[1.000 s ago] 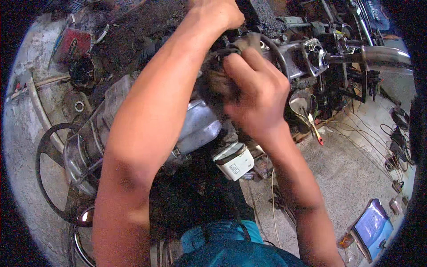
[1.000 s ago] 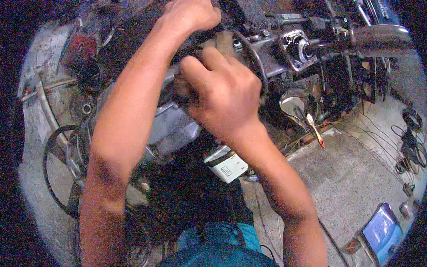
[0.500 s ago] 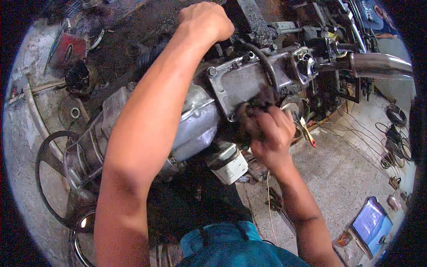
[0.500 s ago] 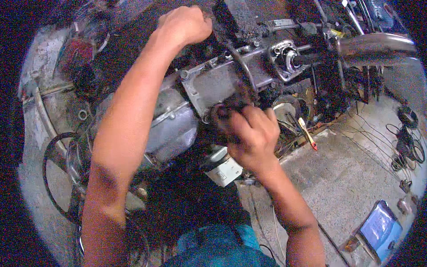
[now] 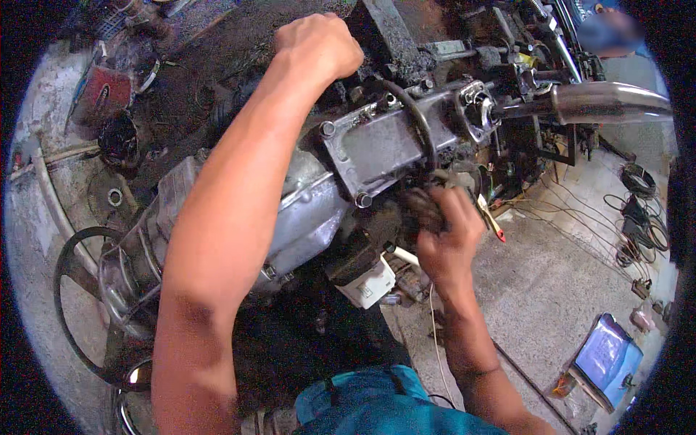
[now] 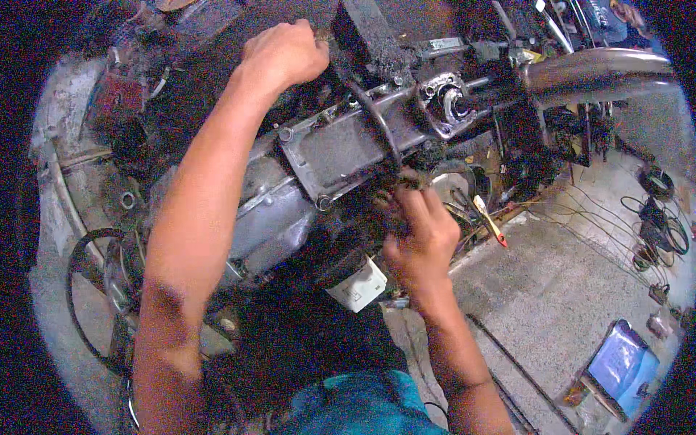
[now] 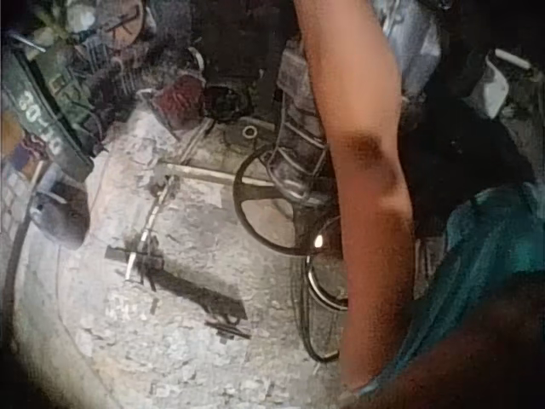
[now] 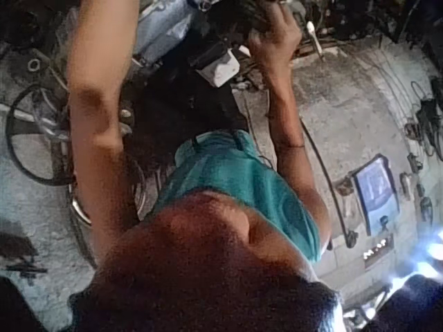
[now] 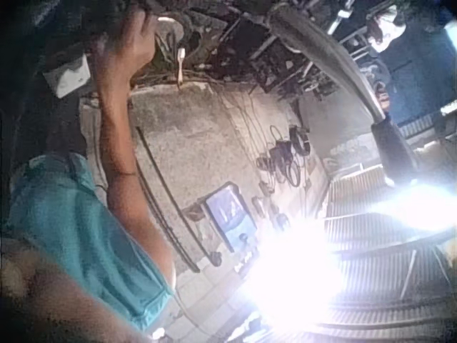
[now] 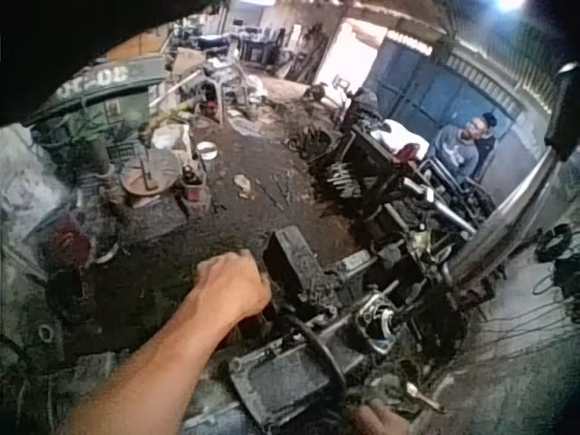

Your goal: Cleaning and inspecting mechanical parts, including a transmission housing and a pulley, using a rag and small tools.

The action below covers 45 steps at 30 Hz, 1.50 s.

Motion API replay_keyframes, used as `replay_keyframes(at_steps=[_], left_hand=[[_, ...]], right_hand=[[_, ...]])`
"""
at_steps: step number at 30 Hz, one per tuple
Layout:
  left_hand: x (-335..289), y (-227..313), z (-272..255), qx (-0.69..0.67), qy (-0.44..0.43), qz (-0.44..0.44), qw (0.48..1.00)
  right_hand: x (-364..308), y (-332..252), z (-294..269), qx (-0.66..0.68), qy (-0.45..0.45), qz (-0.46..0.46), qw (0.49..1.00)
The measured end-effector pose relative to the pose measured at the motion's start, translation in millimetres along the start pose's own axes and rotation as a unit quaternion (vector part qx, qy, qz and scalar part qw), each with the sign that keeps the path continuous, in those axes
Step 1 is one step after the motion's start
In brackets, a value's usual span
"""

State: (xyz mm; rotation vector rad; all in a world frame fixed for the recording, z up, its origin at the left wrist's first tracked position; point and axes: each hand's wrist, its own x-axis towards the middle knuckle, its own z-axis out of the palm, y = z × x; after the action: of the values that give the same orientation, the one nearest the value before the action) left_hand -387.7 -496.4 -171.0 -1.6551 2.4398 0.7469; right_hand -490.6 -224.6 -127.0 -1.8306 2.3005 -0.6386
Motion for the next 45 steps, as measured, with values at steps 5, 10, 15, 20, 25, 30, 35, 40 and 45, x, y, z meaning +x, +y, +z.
replay_keyframes(at_steps=[5,10,15,20,25,30,35,40,45], left_hand=[[10,8,5,0.006,0.019,0.039,0.999],[11,-8,7,0.013,0.021,0.020,1.000],[0,2,2,-0.002,-0.016,0.031,0.999],[-3,8,-3,-0.025,-0.017,0.031,0.999],[7,-4,3,-0.011,0.015,0.071,0.997],[1,4,3,-0.018,0.008,0.074,0.997],[-1,6,6,-0.013,0.008,0.086,0.996],[-2,1,8,-0.020,0.027,0.082,0.996],[-1,6,6,-0.016,0.003,0.078,0.997]], right_hand=[[102,-26,-12,-0.061,0.102,-0.128,0.985],[67,-37,-10,-0.190,0.005,0.021,0.981],[13,2,-22,-0.174,-0.174,0.059,0.968],[67,-36,-29,-0.024,0.110,-0.074,0.991],[73,-51,10,-0.141,0.011,0.022,0.990],[50,-27,-13,-0.084,-0.008,0.019,0.996],[44,-17,-16,0.096,-0.010,0.051,0.994],[19,-4,-52,0.081,-0.118,0.089,0.986],[40,-14,-54,0.112,-0.046,0.049,0.991]])
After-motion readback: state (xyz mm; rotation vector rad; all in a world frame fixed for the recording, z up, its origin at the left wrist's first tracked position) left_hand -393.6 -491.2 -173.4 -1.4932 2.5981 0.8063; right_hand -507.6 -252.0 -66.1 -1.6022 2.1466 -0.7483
